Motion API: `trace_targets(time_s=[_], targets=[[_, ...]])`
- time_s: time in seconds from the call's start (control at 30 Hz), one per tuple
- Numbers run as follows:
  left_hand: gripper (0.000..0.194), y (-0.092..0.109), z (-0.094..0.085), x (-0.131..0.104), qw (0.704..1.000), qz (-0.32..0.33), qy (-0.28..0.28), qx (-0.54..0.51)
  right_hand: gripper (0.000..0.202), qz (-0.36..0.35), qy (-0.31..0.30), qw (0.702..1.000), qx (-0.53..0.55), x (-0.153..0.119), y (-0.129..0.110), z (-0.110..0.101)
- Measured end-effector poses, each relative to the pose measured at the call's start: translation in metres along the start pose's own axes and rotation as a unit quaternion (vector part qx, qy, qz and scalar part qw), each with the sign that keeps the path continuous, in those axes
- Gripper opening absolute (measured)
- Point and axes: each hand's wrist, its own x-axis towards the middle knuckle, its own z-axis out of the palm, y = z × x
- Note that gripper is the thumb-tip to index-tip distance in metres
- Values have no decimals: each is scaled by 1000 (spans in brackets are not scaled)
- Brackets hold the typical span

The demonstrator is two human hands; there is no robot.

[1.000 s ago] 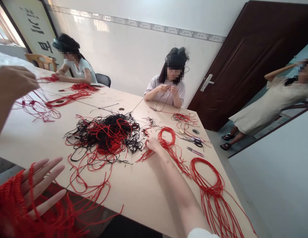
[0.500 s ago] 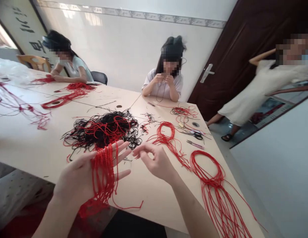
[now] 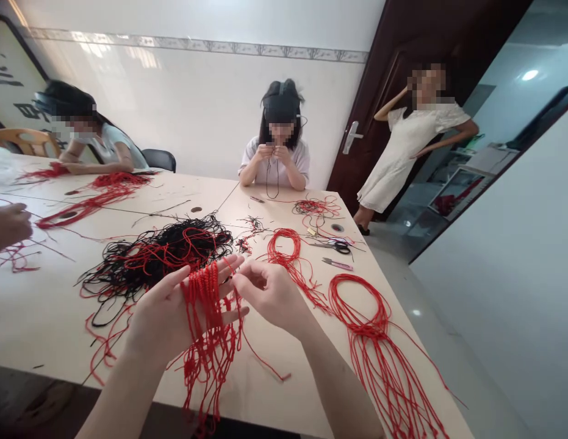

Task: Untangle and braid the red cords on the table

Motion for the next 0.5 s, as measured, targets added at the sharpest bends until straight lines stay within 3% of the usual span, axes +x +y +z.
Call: trace_targets(time_s=[0.13,0.33,0.5], targets=[[47,-4,6,6,1000,0,-14,6,23,9,-35,999,-30,-1,0,-8],[50,-14,10,18,998,-10,-52,20,26,16,-33,999,0,1,4,-8],[49,-14,6,18,1000,-2,-28,5,23,12,-3,1000,-2,1,5,-12]])
